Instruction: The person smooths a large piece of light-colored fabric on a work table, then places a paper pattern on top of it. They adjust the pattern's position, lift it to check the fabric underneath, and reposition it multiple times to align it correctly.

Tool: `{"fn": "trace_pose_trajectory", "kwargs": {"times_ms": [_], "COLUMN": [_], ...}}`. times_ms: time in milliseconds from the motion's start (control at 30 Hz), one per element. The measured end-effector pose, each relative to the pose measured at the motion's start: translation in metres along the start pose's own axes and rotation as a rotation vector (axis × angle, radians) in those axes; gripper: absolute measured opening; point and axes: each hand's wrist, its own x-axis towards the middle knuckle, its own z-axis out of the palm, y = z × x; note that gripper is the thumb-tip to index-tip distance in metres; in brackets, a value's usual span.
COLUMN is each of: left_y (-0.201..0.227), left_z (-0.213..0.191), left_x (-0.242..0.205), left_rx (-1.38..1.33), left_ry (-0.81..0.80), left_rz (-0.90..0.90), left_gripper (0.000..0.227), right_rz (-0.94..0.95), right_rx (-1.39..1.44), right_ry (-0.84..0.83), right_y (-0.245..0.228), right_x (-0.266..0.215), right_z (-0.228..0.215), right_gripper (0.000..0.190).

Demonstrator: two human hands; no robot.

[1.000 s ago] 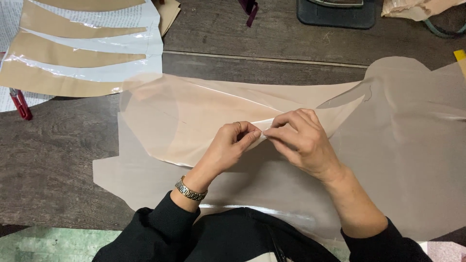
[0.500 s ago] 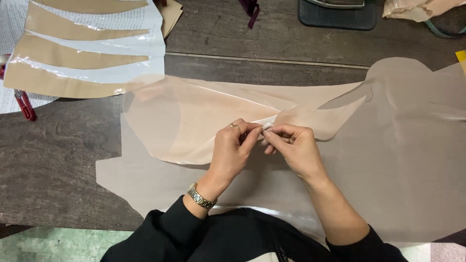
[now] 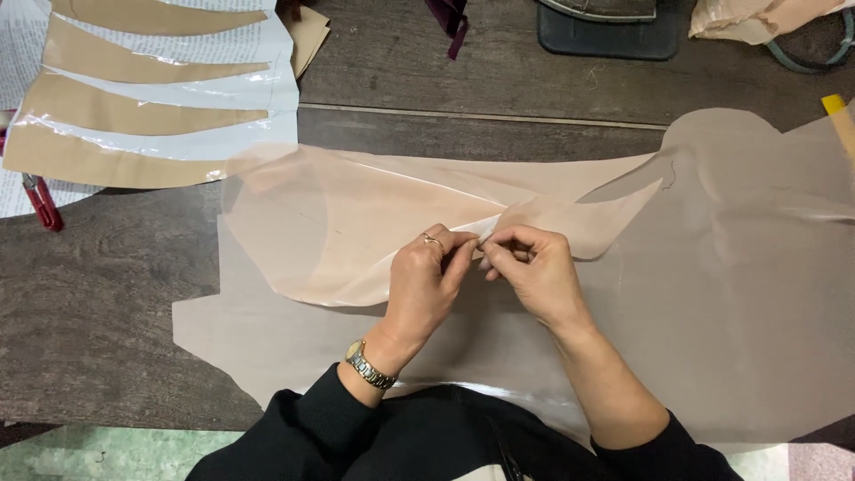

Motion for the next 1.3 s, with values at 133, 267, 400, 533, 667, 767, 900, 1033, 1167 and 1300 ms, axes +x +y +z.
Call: {"fn": "trace_pose_trajectory", "kwargs": {"times_ms": [133,267,400,533,667,767,900,1033,1167,1300], "left_y": [-0.003,-0.008,-0.001,-0.001,-0.002,-0.004,-0.005,-0.007,-0.004,-0.004], "left_z": [0.001,0.003,0.003,0.003,0.004,0.006,0.007,0.008,0.008,0.008], "left_x": [-0.001,-0.001,0.0,-0.001,-0.001,-0.003,-0.003,-0.003,-0.004,-0.004], "left_rx": [-0.046,-0.086,-0.084,-0.013,-0.024,-0.058,-0.132,-0.143,-0.05,0.016], "left_ry": [0.0,0.017,0.006,-0.009,-0.004,0.002,0.016,0.032,0.022,0.014], "left_rz": [-0.037,-0.073,-0.076,-0.019,-0.026,-0.047,-0.109,-0.103,-0.043,0.009], "left_gripper": [0.013,0.012,0.011,0.011,0.011,0.011,0.01,0.01,0.009,0.009], "right_rz": [-0.03,0.004,0.018,0.017,0.01,-0.016,-0.014,0.009,0.007,0.0], "right_rx": [0.0,-0.013,-0.008,-0.055,-0.041,-0.055,-0.05,-0.077,-0.096,-0.085], "right_ry": [0.001,-0.001,-0.039,-0.021,0.001,0.004,-0.006,-0.011,-0.006,0.017], "right_y": [-0.008,-0.012,-0.013,-0.016,-0.003,0.003,-0.003,-0.011,-0.008,-0.001], "right_x": [0.0,-0.004,-0.006,-0.006,-0.001,0.001,-0.002,-0.007,-0.006,-0.004], "right_z": [-0.005,-0.008,-0.001,0.002,0.0,-0.002,-0.002,-0.001,-0.001,-0.001], "right_gripper": [0.009,0.01,0.014,0.011,0.008,0.007,0.008,0.009,0.01,0.008]}}
